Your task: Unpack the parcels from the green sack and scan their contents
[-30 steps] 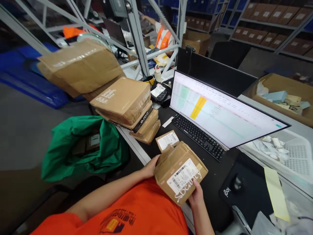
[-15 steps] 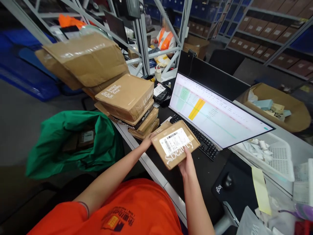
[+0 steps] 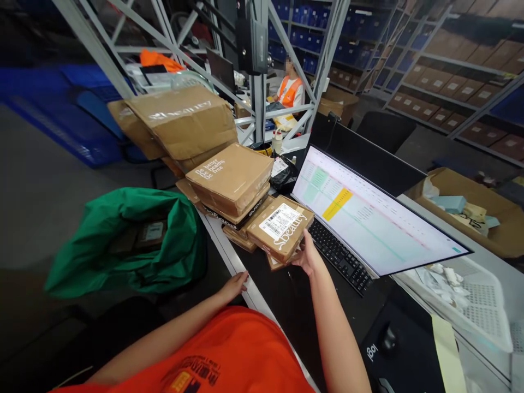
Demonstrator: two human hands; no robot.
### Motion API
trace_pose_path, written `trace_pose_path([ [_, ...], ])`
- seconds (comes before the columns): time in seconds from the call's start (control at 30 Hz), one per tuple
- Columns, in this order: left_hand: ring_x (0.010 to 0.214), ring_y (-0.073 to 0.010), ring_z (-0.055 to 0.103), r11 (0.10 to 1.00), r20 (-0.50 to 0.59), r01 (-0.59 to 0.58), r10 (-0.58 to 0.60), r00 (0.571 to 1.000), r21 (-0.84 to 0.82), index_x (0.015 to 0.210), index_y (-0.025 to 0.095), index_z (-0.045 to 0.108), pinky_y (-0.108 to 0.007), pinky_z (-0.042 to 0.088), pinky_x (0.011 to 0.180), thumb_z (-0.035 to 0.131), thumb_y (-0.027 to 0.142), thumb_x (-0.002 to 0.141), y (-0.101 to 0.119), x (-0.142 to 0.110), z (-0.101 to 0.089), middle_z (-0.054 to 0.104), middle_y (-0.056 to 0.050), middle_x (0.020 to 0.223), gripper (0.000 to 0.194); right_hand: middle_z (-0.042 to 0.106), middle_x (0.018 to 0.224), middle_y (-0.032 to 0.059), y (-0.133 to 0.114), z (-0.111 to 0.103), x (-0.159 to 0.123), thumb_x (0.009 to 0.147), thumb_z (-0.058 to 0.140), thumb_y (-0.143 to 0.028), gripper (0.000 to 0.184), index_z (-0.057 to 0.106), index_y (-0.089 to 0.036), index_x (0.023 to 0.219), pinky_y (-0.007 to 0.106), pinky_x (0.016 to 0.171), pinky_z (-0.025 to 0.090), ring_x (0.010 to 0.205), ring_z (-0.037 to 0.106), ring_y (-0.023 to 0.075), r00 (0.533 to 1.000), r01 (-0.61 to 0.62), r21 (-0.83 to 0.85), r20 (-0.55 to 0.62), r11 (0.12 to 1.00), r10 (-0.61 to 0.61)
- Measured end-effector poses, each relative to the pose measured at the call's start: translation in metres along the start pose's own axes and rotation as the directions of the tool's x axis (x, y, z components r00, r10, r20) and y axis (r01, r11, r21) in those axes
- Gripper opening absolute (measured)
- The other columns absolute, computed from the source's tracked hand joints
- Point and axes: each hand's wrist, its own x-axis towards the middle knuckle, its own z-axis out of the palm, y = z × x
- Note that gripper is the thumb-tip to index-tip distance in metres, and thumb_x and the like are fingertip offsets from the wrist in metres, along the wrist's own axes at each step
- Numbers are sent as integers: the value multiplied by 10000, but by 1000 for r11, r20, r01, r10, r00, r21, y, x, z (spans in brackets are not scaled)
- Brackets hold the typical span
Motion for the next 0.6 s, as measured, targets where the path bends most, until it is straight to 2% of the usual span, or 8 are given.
trace_pose_path([
  [0.1,747,-250,700,1000,4,-17,17,1000,14,933,172,669,-383,550,768,504,827,763,-8,0,-2,710,-98,959,696,464,1505,209,21,-25,6,808,442,-855,906,392,-303,1525,734,1004,370,1372,472,397,988,-88,28,-124,996,91],
  [0.2,841,-250,698,995,3,-93,93,996,35,1072,166,654,-380,546,838,644,693,739,-4,4,-1,700,-109,1061,624,367,1580,197,46,-40,15,802,397,-867,920,361,-314,1536,692,1061,330,1416,425,373,961,-109,15,-255,994,109],
  [0.27,965,-255,677,985,-4,-168,168,986,47,1285,166,572,-384,534,909,767,534,670,5,10,2,630,-149,1283,742,418,1554,175,59,-42,23,831,448,-785,794,471,-299,1458,652,1080,329,1390,454,356,953,-105,6,-284,994,103],
  [0.37,1094,-266,634,964,11,-266,265,964,34,1511,205,354,-398,532,944,827,349,597,23,25,10,400,-188,1545,1039,601,1382,117,73,-42,36,809,611,-578,556,618,-289,1284,613,1078,343,1298,521,324,958,-75,-11,-277,997,69],
  [0.4,1109,-270,630,959,21,-283,283,959,20,1538,222,309,-406,537,941,834,321,590,28,30,14,354,-192,1575,1088,650,1307,86,76,-42,40,769,671,-480,509,638,-299,1244,593,1077,352,1260,538,306,961,-58,-25,-274,998,49],
  [0.47,1099,-270,640,957,46,-291,291,956,-19,1557,246,272,-420,549,934,859,299,573,35,38,22,333,-201,1582,1147,702,1173,32,81,-44,46,665,726,-281,537,653,-316,1196,540,1065,385,1176,567,271,962,-23,-54,-274,998,8],
  [0.53,1058,-255,661,959,81,-276,280,956,-66,1564,256,255,-427,561,927,887,306,556,38,44,30,392,-208,1540,1191,716,1075,0,84,-46,49,586,709,-155,591,659,-307,1155,475,1028,434,1089,593,245,963,7,-70,-270,998,-26],
  [0.6,1011,-232,679,960,126,-255,269,955,-115,1570,254,230,-426,567,930,903,329,554,37,44,34,483,-203,1461,1221,718,1004,-17,84,-48,50,562,700,-112,577,666,-289,1110,422,971,481,1017,617,226,967,34,-65,-250,997,-49],
])
